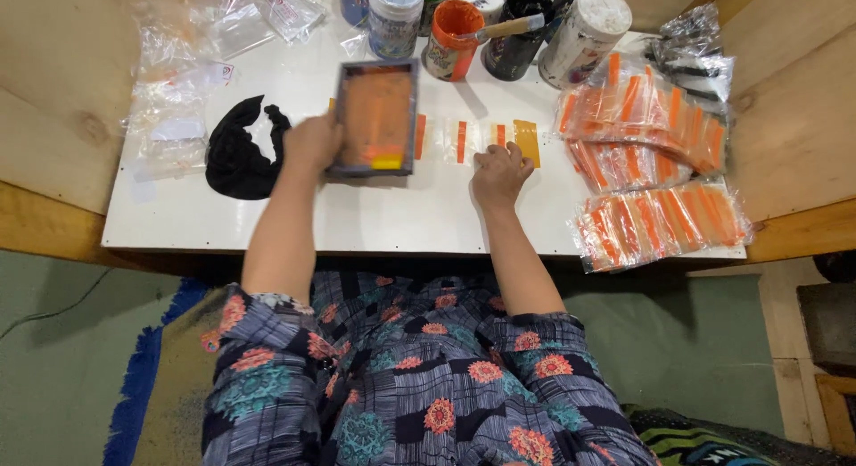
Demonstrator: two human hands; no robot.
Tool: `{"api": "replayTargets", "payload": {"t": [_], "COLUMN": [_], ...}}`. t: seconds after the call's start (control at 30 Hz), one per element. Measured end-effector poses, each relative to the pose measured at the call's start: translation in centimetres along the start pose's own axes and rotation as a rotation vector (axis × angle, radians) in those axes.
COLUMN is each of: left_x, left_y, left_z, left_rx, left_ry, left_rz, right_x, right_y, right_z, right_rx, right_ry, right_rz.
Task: Cleaning orange ink from a screen printing frame using a plastic scraper
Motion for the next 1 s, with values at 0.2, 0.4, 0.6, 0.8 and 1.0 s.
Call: {"api": "replayTargets", "payload": {"t": [0.2, 0.4, 0.6, 0.8, 1.0], "left_x": [-3.0, -4.0, -1.8, -0.2, 0.0], "left_y": [-0.6, -1.9, -2.6, -3.9, -4.3], "left_z": [-5.6, -6.2, -4.5, -2.1, -1.1], "left_rx": [-0.046, -0.024, -0.038, 0.033, 0.057], "left_ry": [0.056, 0.005, -0.066, -0.251, -0.334], "left_rz": [0.13, 0.187, 0.173, 0.167, 0.154], "right_x": [1.3, -0.6, -0.8, -0.6, -0.3], "right_y": [-0.1, 0.4, 1.0, 1.3, 1.3], "right_z": [0.7, 1.2, 4.0, 4.5, 4.9], "right_rx": [-0.014, 0.092, 0.306, 0.421, 0.475], "right_ry": [-0.037, -0.037, -0.042, -0.009, 0.053], "right_rz": [0.053, 0.174, 0.154, 0.023, 0.012]}}
Point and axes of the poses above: each hand's wrist, its own y-axis towards the middle knuckle, its own x-axis out of the palm, z = x × y, the point moved 4 cm from there along y, towards the middle knuckle, and after that the axes turned 7 degrees about -y, right-handed, at the moved point
